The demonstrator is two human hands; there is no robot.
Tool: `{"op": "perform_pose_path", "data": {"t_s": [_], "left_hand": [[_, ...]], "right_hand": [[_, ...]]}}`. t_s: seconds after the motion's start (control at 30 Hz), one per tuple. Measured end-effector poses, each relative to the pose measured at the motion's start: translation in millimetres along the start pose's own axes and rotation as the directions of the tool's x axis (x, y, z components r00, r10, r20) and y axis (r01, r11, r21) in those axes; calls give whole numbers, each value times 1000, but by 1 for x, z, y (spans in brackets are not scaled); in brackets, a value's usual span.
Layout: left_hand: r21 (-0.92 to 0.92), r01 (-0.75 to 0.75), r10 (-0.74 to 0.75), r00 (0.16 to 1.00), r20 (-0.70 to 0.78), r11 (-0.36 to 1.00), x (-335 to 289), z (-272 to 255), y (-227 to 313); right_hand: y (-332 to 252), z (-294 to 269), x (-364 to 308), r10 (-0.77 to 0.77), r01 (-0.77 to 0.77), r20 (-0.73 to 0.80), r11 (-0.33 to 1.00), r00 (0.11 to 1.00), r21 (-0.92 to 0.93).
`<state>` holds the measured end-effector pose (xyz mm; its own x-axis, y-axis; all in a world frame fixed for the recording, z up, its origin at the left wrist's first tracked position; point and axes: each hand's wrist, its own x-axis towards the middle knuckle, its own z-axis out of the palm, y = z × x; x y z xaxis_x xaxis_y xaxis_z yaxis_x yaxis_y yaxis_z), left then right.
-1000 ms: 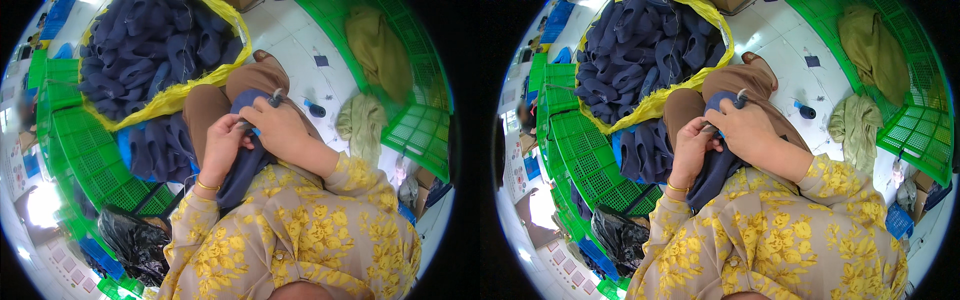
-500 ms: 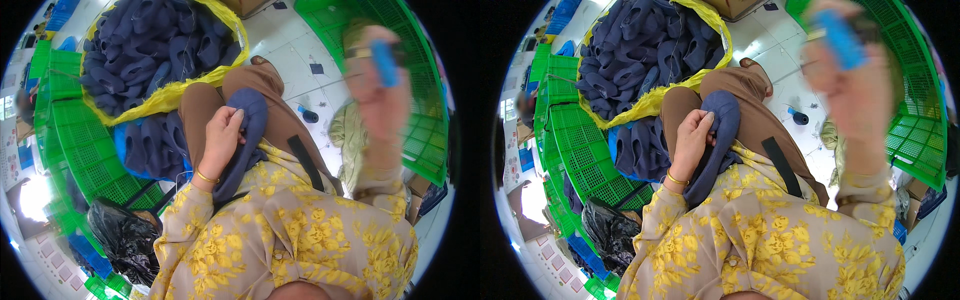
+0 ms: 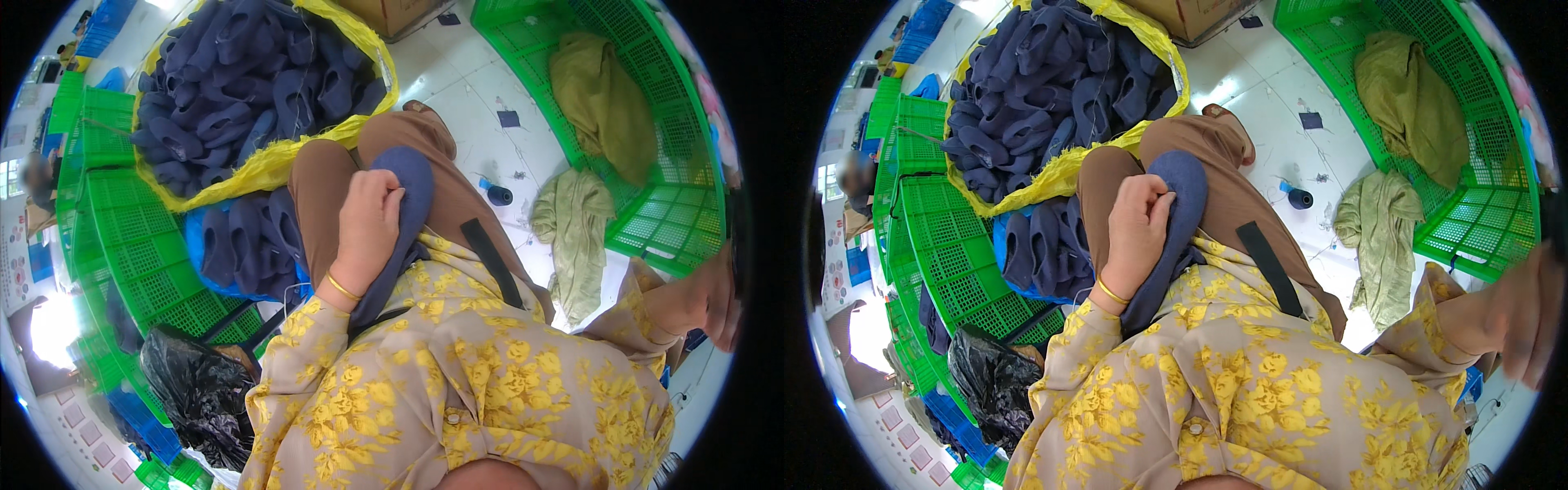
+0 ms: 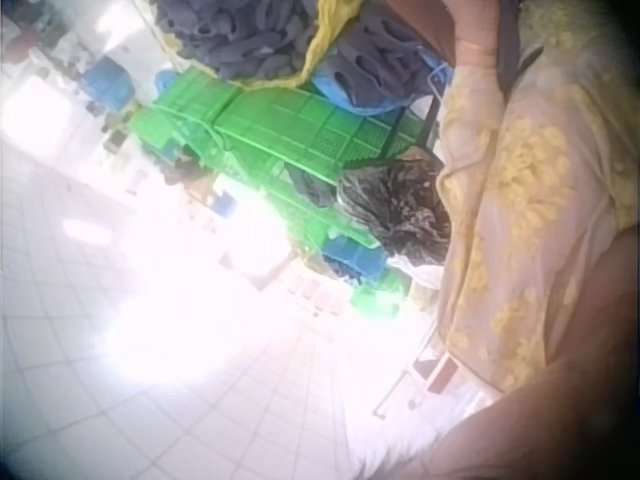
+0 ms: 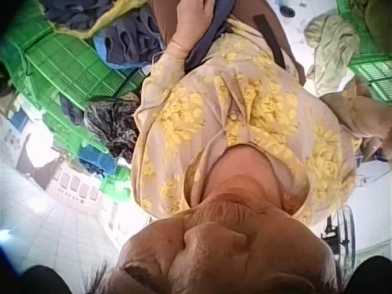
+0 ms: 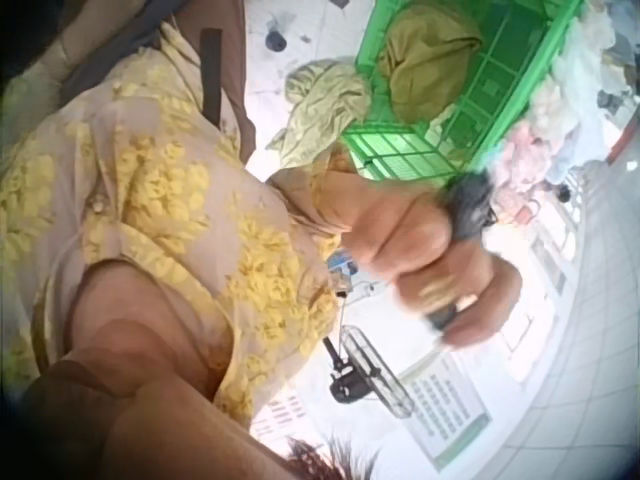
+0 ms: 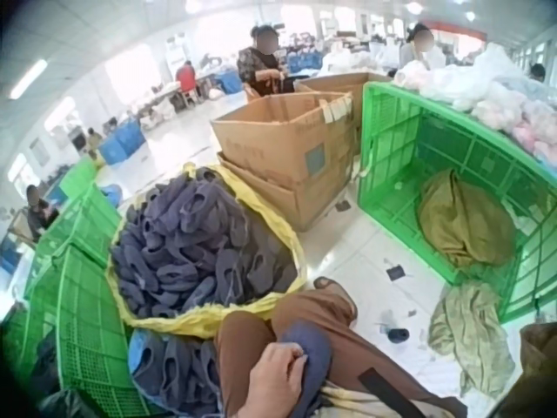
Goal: The person trims loose threads and excess fabric from a dark blue slip-on shoe using blue-handled scissors. The person holds the shoe in the left hand and uses the scissors in the right hand to snip small threads around the shoe's opening and edges.
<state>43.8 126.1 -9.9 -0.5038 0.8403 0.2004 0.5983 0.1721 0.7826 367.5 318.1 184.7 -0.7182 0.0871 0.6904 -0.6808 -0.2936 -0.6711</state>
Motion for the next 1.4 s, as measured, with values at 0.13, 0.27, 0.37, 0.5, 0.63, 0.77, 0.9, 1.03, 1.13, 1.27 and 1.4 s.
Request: {"op": "perform_pose_path", "data": {"t_s": [0.13, 0.27, 0.37, 0.5, 0.63, 0.77, 0.9, 1.03, 1.13, 1.27, 1.4], "left_hand": [[-121, 124, -109, 986, 129, 985, 6, -5, 6], [95, 127, -152, 930, 334, 987, 12, -23, 23], [35, 130, -134, 905, 405, 991, 15, -24, 13], [-130, 415, -293, 800, 523, 901, 20, -50, 10], [-326, 594, -311, 724, 616, 736, 17, -61, 11], [-372, 645, -308, 694, 651, 667, 17, -68, 15], [-408, 651, -284, 693, 662, 640, 21, -69, 10], [-421, 666, -293, 690, 662, 616, 15, -55, -3], [-496, 709, -320, 684, 655, 502, 14, -51, -5], [-616, 735, -306, 678, 669, 282, 9, -61, -10], [-648, 740, -261, 671, 694, 180, 8, -63, -18]], "right_hand": [[-24, -1, -50, -40, -28, 470, 990, 882, 136], [17, 9, 3, 5, -135, 638, 979, 770, 155], [37, 21, 32, 154, -258, 569, 960, 808, 107], [130, 16, 27, 299, -302, 70, 953, 952, 36], [213, -4, 26, 432, -610, -431, 588, 792, -532], [273, -13, 9, 431, -620, -468, 345, 772, -705], [276, -20, 11, 523, -596, -365, 388, 770, -703], [284, -18, 8, 432, -581, -405, 446, 806, -681], [292, -18, 10, 287, -620, -594, 614, 751, -487], [283, -44, 0, 586, -373, -737, 802, 336, 467], [283, -111, -89, 663, -69, -747, 748, 34, 660]]}}
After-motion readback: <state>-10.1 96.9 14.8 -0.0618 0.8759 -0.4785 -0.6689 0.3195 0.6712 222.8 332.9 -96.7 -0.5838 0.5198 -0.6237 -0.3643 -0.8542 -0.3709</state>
